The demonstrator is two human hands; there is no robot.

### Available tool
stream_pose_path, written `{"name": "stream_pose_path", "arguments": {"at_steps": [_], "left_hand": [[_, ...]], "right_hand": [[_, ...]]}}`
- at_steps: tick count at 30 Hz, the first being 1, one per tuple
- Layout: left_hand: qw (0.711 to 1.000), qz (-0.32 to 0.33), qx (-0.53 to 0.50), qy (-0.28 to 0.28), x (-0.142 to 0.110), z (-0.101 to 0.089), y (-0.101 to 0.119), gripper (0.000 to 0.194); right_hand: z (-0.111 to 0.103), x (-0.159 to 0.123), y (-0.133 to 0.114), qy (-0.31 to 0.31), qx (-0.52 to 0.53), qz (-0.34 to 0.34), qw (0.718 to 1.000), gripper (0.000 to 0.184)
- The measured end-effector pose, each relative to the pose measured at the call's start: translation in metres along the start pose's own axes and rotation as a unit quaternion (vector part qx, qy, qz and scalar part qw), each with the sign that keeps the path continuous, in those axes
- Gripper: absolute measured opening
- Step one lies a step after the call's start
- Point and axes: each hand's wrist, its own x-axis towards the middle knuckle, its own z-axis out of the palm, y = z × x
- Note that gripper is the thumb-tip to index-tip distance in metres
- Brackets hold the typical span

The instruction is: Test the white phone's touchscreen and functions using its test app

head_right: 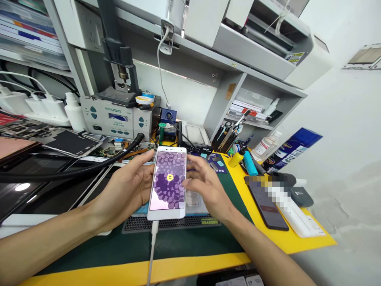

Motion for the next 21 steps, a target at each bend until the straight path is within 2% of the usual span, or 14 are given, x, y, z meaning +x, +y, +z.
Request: {"name": "stream_pose_path", "arguments": {"at_steps": [3, 5, 7, 8, 9, 11, 19, 21], "left_hand": [[1.0, 0.0, -0.009, -0.002, 0.001, -0.002, 0.0, 0.058], [1.0, -0.003, -0.011, -0.006, 0.002, -0.003, -0.001, 0.059], [1.0, -0.005, -0.012, -0.005, 0.002, -0.005, -0.001, 0.06], [1.0, -0.006, -0.013, -0.004, 0.002, -0.005, -0.002, 0.06], [1.0, -0.007, -0.015, -0.004, 0.003, -0.005, -0.001, 0.06], [1.0, -0.008, -0.017, 0.0, 0.003, -0.005, -0.001, 0.06], [1.0, -0.007, -0.022, 0.001, 0.003, -0.004, 0.001, 0.06], [1.0, -0.005, -0.023, 0.0, 0.003, -0.004, 0.0, 0.06]], "right_hand": [[0.001, -0.012, 0.006, 0.123, -0.074, -0.12, 0.982, 0.04], [0.003, -0.021, 0.005, 0.142, -0.129, -0.205, 0.96, 0.031], [0.007, -0.028, 0.001, 0.117, -0.292, -0.36, 0.878, 0.034], [0.009, -0.029, -0.001, 0.094, -0.335, -0.427, 0.834, 0.034], [0.011, -0.029, -0.004, 0.071, -0.368, -0.439, 0.817, 0.033], [0.013, -0.028, -0.007, 0.048, -0.394, -0.449, 0.801, 0.031], [0.015, -0.025, -0.006, 0.012, -0.403, -0.436, 0.804, 0.027], [0.014, -0.026, -0.007, 0.018, -0.395, -0.438, 0.808, 0.028]]}}
